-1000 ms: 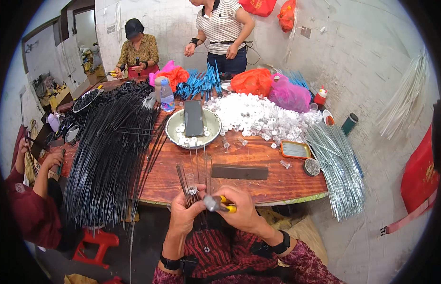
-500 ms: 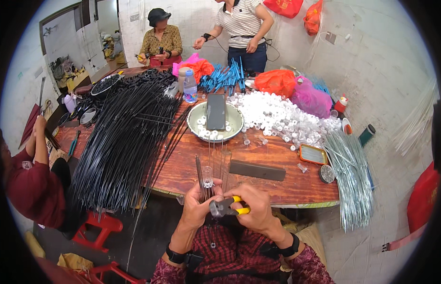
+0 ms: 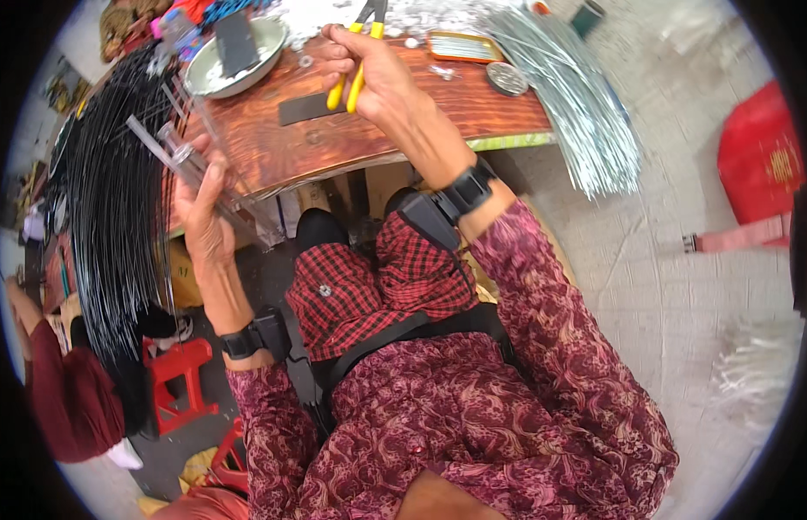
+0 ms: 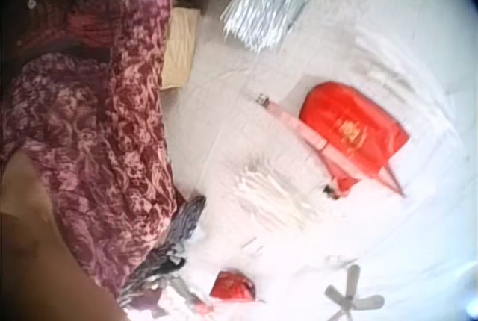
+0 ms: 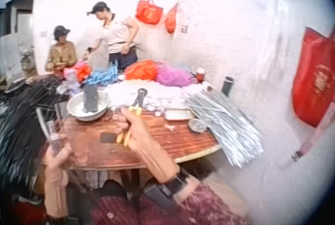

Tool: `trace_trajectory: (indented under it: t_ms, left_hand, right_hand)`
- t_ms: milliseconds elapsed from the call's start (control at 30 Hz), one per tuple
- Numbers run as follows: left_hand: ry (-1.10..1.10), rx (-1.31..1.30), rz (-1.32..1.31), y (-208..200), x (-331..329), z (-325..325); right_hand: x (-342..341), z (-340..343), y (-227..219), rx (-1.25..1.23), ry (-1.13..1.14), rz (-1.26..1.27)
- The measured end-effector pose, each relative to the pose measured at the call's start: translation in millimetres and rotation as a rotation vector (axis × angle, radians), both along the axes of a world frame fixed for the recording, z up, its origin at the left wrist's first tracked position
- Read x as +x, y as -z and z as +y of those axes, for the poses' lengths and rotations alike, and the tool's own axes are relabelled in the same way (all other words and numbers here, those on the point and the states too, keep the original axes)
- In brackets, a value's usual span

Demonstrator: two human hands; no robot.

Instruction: Assemble metal rods into umbrella frames using pliers and plastic connectors.

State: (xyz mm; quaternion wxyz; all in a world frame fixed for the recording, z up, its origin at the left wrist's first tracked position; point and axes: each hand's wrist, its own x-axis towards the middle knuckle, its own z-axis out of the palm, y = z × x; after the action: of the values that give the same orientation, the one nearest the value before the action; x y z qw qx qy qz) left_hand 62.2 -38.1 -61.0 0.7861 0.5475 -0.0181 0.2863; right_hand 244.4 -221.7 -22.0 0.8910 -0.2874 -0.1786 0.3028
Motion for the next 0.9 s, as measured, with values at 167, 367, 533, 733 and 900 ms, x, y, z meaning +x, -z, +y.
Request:
trace_trajectory:
  t_ms: [167,367,533,733,900]
  left_hand:
    - [-0.04,0.044,0.059,-3,1,-17]
    - [-0.007,0.027,0.021,2,0,-5]
    - [0.056,-0.014,-0.037,2,9,-5]
    - [0.032,0.043,-0.02,2,6,-5]
    - [0.014,0.011,0.004,13,8,4]
  right_hand:
    - [28,-23,12,0.271,-0.091,0.51]
    - [24,-22,17,0.248,-0.016,0.529]
    - [48,-23,43,0.262,0.057,0.503]
    - [35,-24,51,0.247,0.066,0.48]
    - [17,-30,65,0.156,-0.108,0.438]
